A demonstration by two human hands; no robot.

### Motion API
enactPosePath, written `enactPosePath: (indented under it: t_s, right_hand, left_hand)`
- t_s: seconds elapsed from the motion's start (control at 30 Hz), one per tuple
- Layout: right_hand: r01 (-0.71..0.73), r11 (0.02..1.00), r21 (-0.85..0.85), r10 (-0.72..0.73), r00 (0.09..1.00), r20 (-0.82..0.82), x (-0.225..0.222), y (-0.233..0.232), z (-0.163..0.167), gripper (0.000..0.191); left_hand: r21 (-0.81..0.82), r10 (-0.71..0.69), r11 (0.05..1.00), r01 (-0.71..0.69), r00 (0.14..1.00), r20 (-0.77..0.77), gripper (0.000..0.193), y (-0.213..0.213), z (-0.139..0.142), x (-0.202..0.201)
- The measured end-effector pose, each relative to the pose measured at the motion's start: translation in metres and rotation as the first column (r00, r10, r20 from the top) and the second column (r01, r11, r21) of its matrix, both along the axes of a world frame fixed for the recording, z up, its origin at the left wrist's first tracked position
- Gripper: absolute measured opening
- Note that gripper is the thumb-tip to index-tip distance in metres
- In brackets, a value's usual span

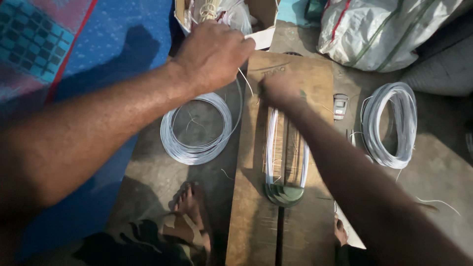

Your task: The person sits on the floor and coils white wire by hand around a green wire-winding jig mounted on a wooden board, repeatedly wrapping loops of wire from a spool to build up a coil bundle.

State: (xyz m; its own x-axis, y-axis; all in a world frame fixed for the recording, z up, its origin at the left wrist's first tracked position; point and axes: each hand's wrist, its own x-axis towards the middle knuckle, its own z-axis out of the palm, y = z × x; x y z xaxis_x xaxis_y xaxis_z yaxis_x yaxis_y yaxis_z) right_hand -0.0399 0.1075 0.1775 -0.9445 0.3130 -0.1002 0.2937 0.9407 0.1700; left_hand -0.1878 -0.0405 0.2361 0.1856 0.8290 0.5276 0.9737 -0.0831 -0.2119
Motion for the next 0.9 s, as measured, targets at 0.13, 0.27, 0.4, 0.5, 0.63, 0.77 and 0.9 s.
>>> enactPosePath:
  t_s: [0.13,0.27,0.4,0.5,0.63,0.77,0.9]
  right_hand:
    - [-0.043,0.984,-0.173,0.063,0.991,0.115,0.072,-0.064,-0.031,0.023]
    - [-0.013,0.936,-0.351,0.101,0.967,0.232,0.180,-0.152,-0.066,0.024]
    - [-0.088,0.927,-0.364,0.008,0.976,-0.216,0.275,-0.193,-0.104,0.043]
    - [0.297,0.834,-0.466,-0.324,0.946,0.023,0.313,-0.169,-0.122,0.037]
    - [0.663,0.618,-0.423,-0.705,0.705,0.074,0.321,-0.111,-0.113,0.024]
    - [0.635,0.553,-0.539,-0.777,0.627,-0.059,0.297,-0.047,-0.097,0.021]
    - [0.576,0.762,-0.296,-0.646,0.708,-0.285,0.246,0.019,-0.085,0.025]
  left_hand:
    - [0.220,-0.176,0.967,0.130,0.963,0.202,0.012,-0.001,-0.003,-0.011]
    - [0.213,-0.234,0.964,0.156,0.878,0.418,0.010,0.001,-0.024,-0.010]
    - [0.152,-0.202,0.979,0.136,0.742,0.639,0.022,0.016,-0.046,-0.010]
    - [-0.113,0.081,0.992,0.063,0.375,0.924,0.042,0.030,-0.055,-0.007]
    - [-0.562,0.605,0.789,0.249,-0.156,0.781,0.060,0.029,-0.062,0.000]
    - [-0.783,0.832,0.480,0.396,0.078,0.550,0.050,0.020,-0.063,0.021]
    - [-0.924,0.745,0.299,0.239,0.546,0.382,0.025,0.014,-0.048,0.042]
